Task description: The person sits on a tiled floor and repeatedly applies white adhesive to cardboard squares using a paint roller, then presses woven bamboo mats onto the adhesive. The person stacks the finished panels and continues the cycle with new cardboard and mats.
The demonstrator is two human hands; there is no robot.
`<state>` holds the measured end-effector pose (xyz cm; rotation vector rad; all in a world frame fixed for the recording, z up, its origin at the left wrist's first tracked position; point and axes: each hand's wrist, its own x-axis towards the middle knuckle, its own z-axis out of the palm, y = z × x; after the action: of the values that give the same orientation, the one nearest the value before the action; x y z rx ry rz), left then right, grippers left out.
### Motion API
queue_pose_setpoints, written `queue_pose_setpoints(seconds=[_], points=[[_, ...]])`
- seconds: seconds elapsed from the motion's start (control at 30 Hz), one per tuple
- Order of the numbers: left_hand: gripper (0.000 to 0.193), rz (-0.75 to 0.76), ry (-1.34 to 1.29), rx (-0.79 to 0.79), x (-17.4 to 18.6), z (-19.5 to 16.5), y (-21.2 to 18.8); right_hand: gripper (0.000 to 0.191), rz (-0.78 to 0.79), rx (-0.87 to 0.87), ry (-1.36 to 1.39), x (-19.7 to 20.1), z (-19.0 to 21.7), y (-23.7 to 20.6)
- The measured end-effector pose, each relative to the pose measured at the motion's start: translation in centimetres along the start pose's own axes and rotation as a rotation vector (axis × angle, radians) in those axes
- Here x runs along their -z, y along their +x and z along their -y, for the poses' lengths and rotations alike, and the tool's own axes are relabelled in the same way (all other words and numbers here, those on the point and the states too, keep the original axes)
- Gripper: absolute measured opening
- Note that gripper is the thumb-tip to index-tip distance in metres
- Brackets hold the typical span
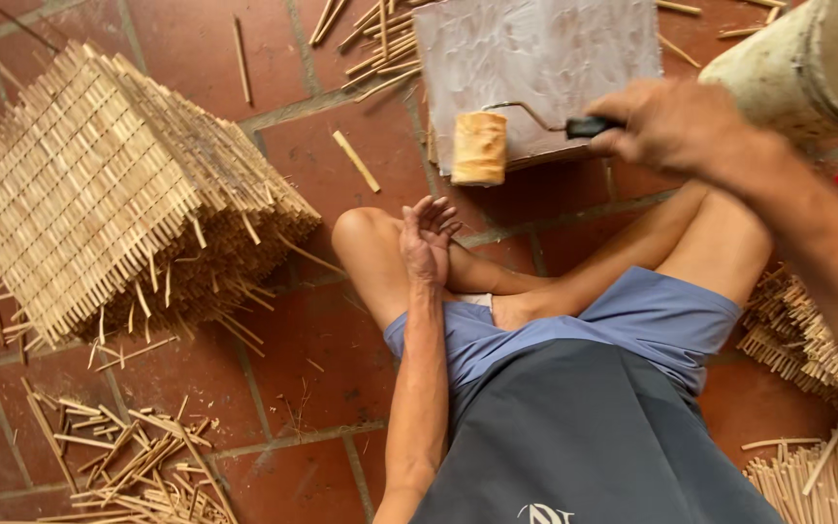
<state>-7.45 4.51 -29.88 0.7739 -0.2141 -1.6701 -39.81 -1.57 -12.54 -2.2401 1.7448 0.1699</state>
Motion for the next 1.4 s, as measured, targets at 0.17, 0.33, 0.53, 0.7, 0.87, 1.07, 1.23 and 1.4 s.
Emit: queue_pose_setpoints(seconds=[0.17,0.33,0.53,0.7,0.87,1.07,1.23,1.4], points=[[0.050,-0.029,0.020,-0.019,-1.2,0.4,-0.5,0.039,-0.160,0.115,-0.143,3.1,-12.2,-3.6],[0.050,-0.032,0.051,-0.010,-2.0,1.0,-0.6,0.032,-0.193,-0.104,0.116,0.1,-22.6,-11.7],[0.034,0.009,0.218,-0.063,-3.3,2.4,-2.1,0.031,-0.634,-0.549,0.654,-6.1,-23.8,-26.0],[0.027,0.008,0.816,-0.129,-4.4,4.7,-4.8,0.051,-0.834,-0.725,0.865,-10.3,-20.5,-27.1],[0.034,0.077,1.042,-0.036,-4.4,5.8,-6.6,0.054,-0.811,-0.741,0.344,-11.5,-16.7,-26.0],[0.024,0.148,1.133,-0.039,-4.5,7.6,-8.4,0.041,-0.987,-0.708,0.341,-13.0,-12.4,-31.6],[0.026,0.455,1.148,0.168,-10.4,13.1,-12.3,0.027,-1.112,-1.161,0.513,-17.4,-15.4,-44.4],[0.030,1.158,1.564,0.231,-21.1,22.5,-20.0,0.027,-1.069,-1.458,0.211,-23.1,-19.9,-58.2]])
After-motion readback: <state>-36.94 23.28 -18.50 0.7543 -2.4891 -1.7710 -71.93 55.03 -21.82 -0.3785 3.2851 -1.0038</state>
